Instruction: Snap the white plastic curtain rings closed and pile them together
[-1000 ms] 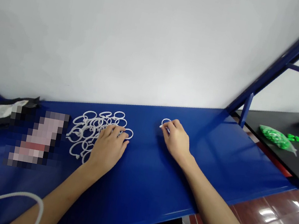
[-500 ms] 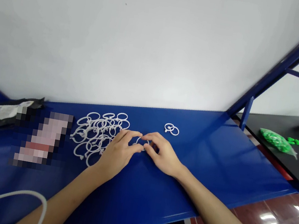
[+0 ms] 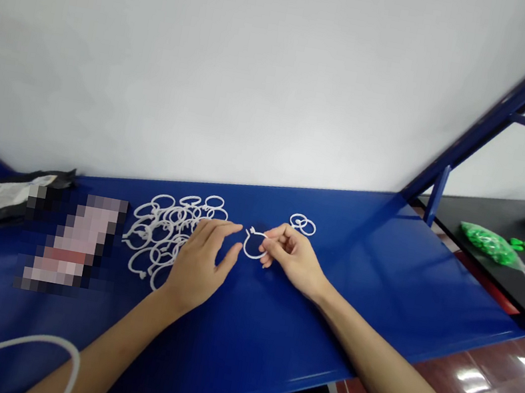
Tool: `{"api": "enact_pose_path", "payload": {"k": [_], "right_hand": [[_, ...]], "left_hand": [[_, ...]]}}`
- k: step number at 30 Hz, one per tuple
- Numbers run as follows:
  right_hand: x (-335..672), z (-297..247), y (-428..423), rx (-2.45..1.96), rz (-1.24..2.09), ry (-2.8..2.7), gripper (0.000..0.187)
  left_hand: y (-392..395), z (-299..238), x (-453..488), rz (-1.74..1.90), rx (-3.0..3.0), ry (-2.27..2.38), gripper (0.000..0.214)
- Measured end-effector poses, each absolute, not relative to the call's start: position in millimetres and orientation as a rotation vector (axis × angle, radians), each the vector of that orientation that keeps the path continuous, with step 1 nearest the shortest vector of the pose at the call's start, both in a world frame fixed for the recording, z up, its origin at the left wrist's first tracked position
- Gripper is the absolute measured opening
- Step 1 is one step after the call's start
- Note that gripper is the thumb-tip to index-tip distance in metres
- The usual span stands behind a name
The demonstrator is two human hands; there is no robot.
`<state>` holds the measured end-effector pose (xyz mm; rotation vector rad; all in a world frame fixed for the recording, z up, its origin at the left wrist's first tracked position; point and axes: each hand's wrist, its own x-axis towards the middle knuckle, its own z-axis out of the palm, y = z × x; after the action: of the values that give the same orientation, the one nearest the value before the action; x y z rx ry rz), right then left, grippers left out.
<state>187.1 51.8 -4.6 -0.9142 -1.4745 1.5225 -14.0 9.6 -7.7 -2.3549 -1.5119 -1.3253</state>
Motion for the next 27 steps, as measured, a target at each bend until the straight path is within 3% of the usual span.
{"api": "enact_pose_path", "payload": {"k": [5, 9, 16, 27], "right_hand": [[184, -7, 45, -0.863, 1.585, -1.54, 0.033], [183, -4, 39, -0.882, 1.437, -1.702, 0.025], [185, 0, 35, -0.932, 1.155, -1.933, 0.025], [192, -1, 37, -0.806, 0.981, -2.147, 0.02]], "left_hand": [[10, -2, -13, -1.478, -2.438, -1.976, 0.016], [10, -1, -13, -1.659, -2.449, -2.162, 0.016], [6, 0, -8, -1.788, -2.506, -2.119, 0.013], [-4, -5, -3, -1.472, -2.473, -1.822, 0.015]]}}
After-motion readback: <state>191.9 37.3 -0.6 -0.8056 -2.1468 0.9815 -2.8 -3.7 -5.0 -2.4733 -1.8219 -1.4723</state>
